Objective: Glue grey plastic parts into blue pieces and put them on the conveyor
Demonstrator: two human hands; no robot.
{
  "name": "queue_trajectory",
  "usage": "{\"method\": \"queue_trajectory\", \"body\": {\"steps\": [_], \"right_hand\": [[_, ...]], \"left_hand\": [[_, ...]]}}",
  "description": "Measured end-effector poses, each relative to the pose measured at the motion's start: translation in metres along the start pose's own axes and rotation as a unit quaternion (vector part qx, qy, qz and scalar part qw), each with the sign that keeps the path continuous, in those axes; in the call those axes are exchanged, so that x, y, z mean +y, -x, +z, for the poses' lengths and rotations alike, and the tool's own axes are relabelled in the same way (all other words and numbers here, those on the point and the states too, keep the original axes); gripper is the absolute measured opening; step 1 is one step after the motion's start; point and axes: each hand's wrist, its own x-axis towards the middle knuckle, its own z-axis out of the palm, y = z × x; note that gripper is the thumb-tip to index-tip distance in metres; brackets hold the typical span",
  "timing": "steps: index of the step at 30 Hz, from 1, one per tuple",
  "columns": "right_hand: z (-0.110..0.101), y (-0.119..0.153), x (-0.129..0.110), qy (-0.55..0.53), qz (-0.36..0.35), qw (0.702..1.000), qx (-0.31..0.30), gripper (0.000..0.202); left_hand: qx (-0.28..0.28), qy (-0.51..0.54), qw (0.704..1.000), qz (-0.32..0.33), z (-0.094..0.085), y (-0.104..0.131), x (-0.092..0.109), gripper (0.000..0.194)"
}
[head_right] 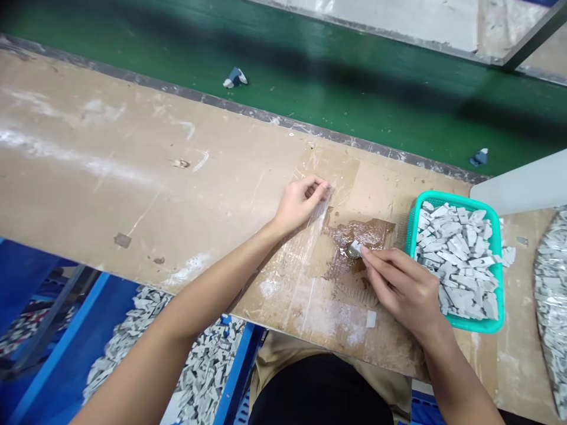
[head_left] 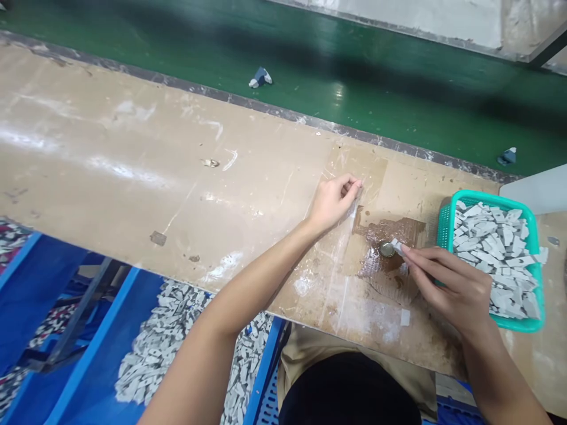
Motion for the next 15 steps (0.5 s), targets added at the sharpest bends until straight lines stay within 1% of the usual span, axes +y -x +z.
{"method": "queue_trajectory", "body": {"steps": [5,8,13,15], "right_hand": [[0.0000,0.0007,0.0010,-0.007,0.009,1.000,-0.015,0.042],[0.0004,-0.0005,0.0006,-0.024,0.030,0.999,-0.003,0.039],[0.0023,-0.0035,-0.0010,-0.040,0.067,0.997,0.003,0.028],[0.0037,-0.0035,-0.0009,-0.054,0.072,0.996,0.006,0.027]], "left_hand": [[-0.002,0.007,1.000,-0.003,-0.0015,0.0009,0.0021,0.025],[-0.007,0.007,1.000,-0.012,-0.0026,0.0007,0.0047,0.027],[-0.021,0.005,0.999,-0.032,-0.0036,0.0019,0.0066,0.028],[-0.024,-0.004,0.999,-0.046,-0.0050,0.0028,0.0070,0.030]]}}
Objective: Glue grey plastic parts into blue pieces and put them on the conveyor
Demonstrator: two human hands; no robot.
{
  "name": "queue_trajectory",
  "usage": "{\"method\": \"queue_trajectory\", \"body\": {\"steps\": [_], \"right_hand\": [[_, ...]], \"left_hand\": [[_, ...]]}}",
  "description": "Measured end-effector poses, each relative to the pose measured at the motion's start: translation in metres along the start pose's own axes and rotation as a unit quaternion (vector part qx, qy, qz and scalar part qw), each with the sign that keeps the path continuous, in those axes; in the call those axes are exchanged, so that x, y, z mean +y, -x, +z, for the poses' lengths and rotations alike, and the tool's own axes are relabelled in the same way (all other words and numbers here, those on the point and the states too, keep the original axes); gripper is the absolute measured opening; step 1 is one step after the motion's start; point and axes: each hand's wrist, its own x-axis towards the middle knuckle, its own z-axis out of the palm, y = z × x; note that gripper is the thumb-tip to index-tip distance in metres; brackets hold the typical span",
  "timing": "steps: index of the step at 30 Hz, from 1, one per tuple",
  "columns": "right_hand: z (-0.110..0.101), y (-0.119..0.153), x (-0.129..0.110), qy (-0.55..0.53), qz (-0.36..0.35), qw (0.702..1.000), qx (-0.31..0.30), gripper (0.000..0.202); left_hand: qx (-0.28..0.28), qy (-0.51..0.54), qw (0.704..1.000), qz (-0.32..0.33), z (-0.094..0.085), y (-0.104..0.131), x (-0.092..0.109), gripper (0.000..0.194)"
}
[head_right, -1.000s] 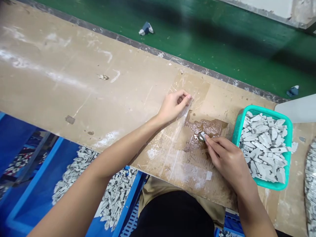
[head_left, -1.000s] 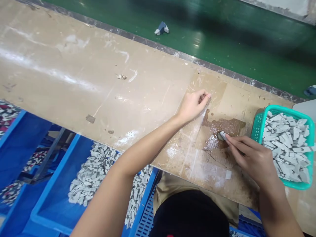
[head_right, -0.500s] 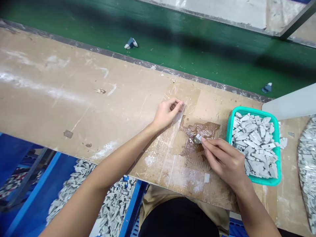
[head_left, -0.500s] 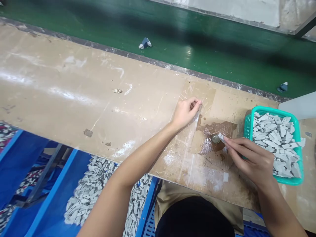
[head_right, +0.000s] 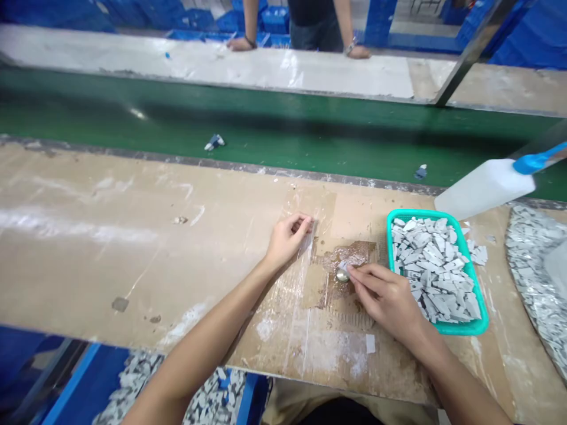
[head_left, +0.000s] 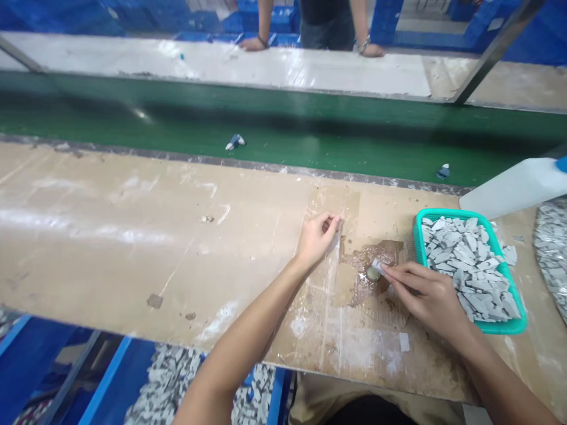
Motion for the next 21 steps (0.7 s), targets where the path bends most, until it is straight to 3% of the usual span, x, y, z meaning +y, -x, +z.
{"method": "queue_trajectory", "body": {"steps": [4,7,11,14,16,18,21], "right_hand": [[0.005,0.002,0.004,-0.031,0.012,0.999,-0.002,0.030],[0.009,0.004,0.007,-0.039,0.032,0.999,-0.009,0.034],[0.013,0.006,0.010,-0.040,0.047,0.998,-0.024,0.034],[0.015,0.006,0.011,-0.050,0.055,0.997,-0.029,0.033],[0.016,0.006,0.011,-0.043,0.066,0.996,-0.032,0.033],[0.017,0.005,0.011,-0.030,0.077,0.996,-0.037,0.033],[0.017,0.004,0.011,-0.018,0.081,0.996,-0.037,0.033]], "left_hand": [[0.005,-0.051,0.998,-0.038,0.000,-0.008,0.006,0.033],[-0.003,-0.098,0.995,-0.006,0.016,-0.031,0.021,0.029],[-0.070,-0.142,0.982,0.099,0.069,-0.086,0.056,0.021],[-0.133,-0.166,0.954,0.213,0.117,-0.135,0.085,0.046],[-0.195,-0.196,0.919,0.282,0.143,-0.163,0.100,0.062],[-0.256,-0.218,0.893,0.299,0.161,-0.186,0.108,0.068],[-0.290,-0.204,0.901,0.249,0.173,-0.205,0.107,0.057]]}}
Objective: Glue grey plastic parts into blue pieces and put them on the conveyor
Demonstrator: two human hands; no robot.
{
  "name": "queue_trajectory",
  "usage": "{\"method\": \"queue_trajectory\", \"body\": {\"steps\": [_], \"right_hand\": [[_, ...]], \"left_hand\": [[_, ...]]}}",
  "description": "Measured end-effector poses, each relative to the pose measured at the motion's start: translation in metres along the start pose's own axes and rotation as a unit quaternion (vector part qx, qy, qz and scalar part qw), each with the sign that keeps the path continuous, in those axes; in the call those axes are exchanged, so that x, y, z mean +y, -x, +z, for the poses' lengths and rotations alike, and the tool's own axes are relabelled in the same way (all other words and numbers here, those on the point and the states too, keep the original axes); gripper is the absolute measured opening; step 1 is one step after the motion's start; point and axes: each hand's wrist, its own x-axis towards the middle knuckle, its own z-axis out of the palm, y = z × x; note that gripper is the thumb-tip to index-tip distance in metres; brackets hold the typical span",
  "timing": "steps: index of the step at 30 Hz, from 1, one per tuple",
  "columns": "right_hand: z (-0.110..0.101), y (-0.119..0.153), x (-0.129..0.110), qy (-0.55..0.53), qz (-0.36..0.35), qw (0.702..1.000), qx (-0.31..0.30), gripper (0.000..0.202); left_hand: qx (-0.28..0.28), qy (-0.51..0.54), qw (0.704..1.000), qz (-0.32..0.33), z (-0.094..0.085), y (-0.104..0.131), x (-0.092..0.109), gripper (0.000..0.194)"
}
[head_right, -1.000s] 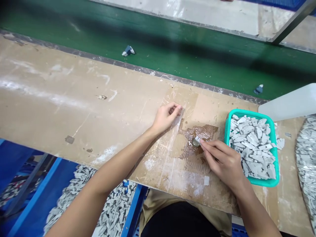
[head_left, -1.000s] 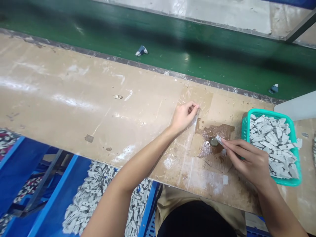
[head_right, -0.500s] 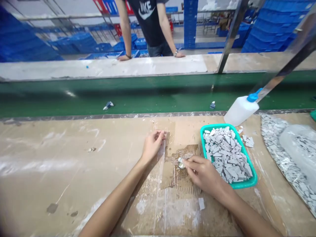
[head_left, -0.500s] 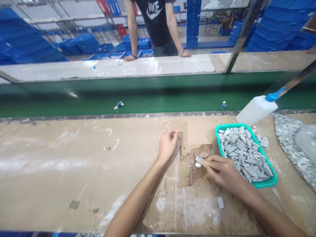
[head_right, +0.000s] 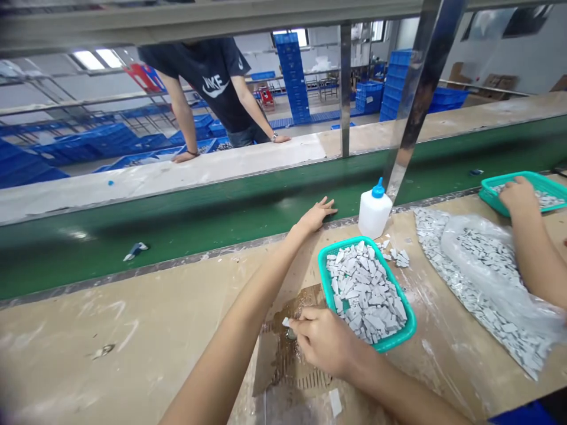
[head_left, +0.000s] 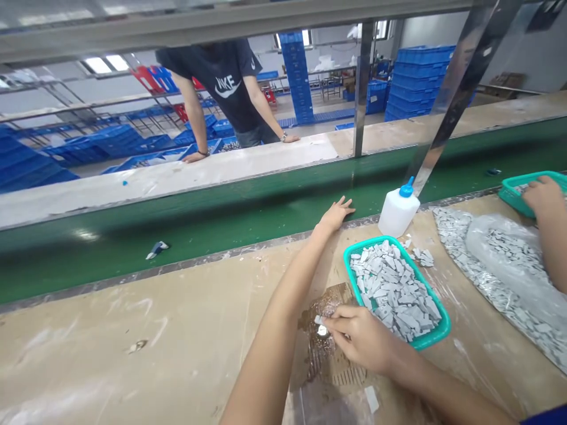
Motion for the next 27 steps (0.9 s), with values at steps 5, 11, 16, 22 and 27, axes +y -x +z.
{"method": "queue_trajectory", "body": {"steps": [5,11,16,22,27], "right_hand": [[-0.002,0.000,-0.002,0.018,0.006,1.000,-0.003,0.033],[-0.002,-0.001,-0.001,-0.021,-0.013,0.999,0.026,0.032],[-0.008,-0.002,-0.006,-0.088,-0.001,0.993,0.084,0.029],[-0.025,-0.004,-0.015,-0.111,0.017,0.979,0.170,0.023],[-0.032,-0.003,-0.017,-0.123,-0.024,0.980,0.157,0.031]], "left_hand": [[0.086,0.068,0.993,-0.047,-0.005,0.015,-0.017,0.023],[0.222,0.202,0.944,-0.138,-0.017,0.104,-0.022,0.032],[0.200,0.453,0.844,-0.205,-0.015,0.233,0.001,0.055],[0.137,0.586,0.760,-0.245,0.007,0.309,0.046,0.064],[0.180,0.542,0.785,-0.241,0.025,0.312,0.066,0.039]]}}
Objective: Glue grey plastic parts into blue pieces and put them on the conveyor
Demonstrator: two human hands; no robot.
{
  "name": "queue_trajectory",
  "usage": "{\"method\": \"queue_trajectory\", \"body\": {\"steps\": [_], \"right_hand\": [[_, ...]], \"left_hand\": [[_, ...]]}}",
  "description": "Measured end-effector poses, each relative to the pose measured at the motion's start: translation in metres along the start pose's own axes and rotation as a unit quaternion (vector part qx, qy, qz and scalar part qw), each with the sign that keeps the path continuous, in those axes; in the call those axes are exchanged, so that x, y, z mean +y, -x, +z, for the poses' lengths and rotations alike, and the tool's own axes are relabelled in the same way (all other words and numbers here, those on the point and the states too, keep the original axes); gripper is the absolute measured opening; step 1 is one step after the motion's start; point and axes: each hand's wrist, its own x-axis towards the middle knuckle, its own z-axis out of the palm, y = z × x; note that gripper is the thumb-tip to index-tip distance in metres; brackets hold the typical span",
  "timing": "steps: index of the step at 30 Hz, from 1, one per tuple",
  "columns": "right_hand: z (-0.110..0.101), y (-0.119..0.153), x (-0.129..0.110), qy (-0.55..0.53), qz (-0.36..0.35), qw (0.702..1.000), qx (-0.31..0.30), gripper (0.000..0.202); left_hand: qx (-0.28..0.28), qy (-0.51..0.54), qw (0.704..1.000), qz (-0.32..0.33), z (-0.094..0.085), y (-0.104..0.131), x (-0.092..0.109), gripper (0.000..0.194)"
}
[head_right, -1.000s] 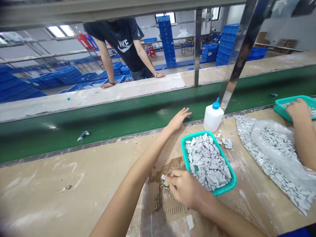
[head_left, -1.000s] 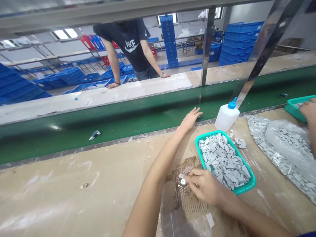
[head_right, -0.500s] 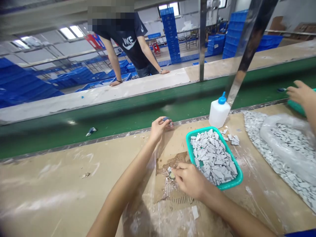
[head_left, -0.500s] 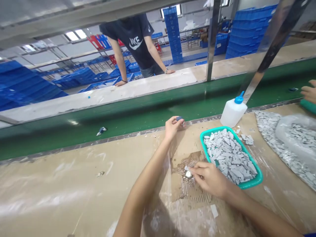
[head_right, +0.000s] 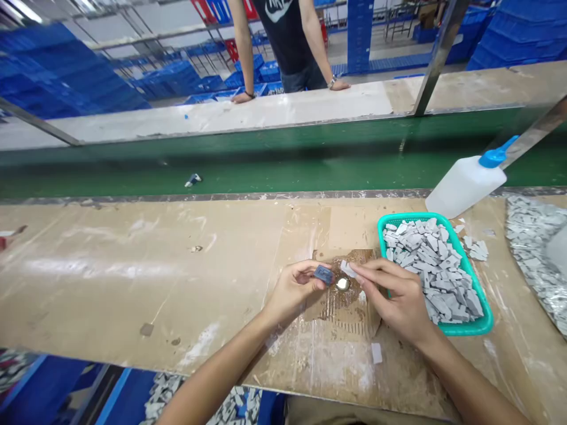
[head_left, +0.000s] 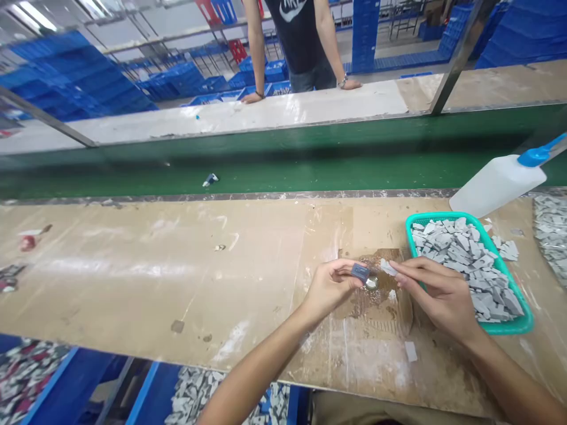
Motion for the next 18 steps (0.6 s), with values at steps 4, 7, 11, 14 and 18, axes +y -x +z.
{"method": "queue_trajectory", "body": {"steps": [4,7,11,14,18], "right_hand": [[-0.002,0.002,0.000,-0.001,-0.048,0.998,-0.044,0.041],[-0.002,0.003,0.000,-0.005,-0.062,0.996,-0.068,0.048],[-0.001,0.003,0.000,-0.008,-0.078,0.993,-0.090,0.056],[-0.001,0.003,0.001,-0.002,-0.080,0.991,-0.104,0.059],[0.000,0.004,0.003,-0.001,-0.085,0.990,-0.116,0.056]], "left_hand": [[-0.011,0.003,1.000,0.015,0.010,0.004,-0.007,0.031],[-0.018,0.009,0.999,0.026,0.012,0.005,-0.011,0.030],[-0.026,0.005,0.999,0.037,0.013,0.006,-0.012,0.031],[-0.028,-0.007,0.999,0.044,0.015,0.007,-0.011,0.031],[-0.038,-0.011,0.998,0.056,0.014,0.008,-0.013,0.029]]}}
